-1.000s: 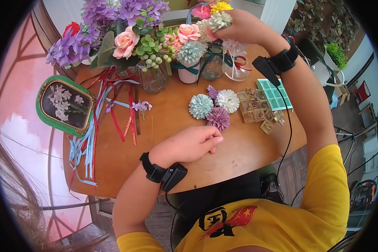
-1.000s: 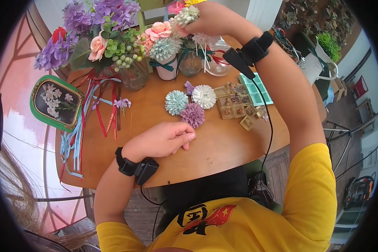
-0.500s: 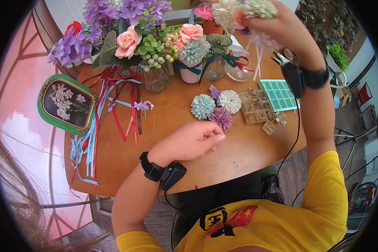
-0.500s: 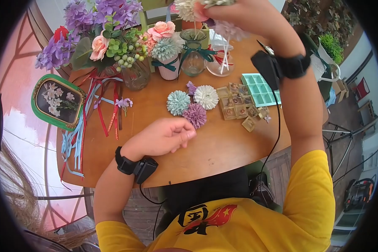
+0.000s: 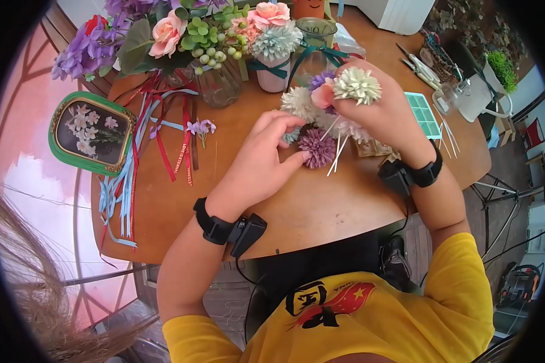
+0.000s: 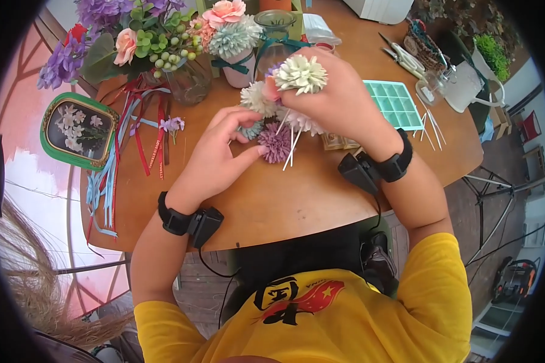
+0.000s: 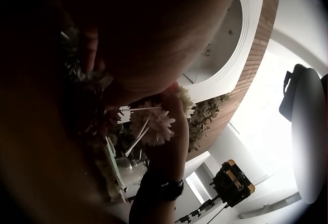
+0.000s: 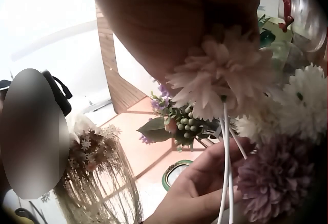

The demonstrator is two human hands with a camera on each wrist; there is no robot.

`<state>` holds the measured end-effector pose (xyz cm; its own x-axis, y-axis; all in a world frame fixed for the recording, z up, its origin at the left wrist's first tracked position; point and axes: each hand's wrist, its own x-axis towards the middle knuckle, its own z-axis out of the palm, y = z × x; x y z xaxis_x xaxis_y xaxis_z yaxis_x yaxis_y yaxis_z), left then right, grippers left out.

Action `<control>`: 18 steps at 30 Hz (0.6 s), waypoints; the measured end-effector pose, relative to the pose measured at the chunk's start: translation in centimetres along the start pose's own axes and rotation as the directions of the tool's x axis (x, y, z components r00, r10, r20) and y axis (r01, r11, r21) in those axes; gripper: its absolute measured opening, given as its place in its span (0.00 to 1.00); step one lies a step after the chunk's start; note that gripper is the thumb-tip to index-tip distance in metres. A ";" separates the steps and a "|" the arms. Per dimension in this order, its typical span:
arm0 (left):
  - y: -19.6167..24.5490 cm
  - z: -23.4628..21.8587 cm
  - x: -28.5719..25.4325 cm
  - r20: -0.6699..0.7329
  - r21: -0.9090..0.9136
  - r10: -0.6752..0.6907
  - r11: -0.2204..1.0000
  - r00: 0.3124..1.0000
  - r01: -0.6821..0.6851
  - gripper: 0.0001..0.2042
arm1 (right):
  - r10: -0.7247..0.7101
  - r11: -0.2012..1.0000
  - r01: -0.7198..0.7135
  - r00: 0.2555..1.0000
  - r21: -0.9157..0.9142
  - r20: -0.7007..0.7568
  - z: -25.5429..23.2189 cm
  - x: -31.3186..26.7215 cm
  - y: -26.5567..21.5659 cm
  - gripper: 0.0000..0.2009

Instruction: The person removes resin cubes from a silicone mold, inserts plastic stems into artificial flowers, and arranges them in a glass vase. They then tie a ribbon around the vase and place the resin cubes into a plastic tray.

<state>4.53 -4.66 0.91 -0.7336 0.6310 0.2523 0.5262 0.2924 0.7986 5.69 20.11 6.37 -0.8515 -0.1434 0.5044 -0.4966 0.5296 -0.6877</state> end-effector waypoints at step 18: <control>-0.5 -2.3 0.3 -0.159 0.192 -0.226 0.948 0.961 0.254 0.07 | 0.301 0.698 -0.241 0.953 0.674 0.029 -1.7 -0.4 1.0 0.15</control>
<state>3.10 -6.29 1.83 -0.8921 0.4265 0.1492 0.3948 0.5752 0.7164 5.77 22.07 6.38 -0.9660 -0.0015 0.2587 -0.2552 -0.1597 -0.9536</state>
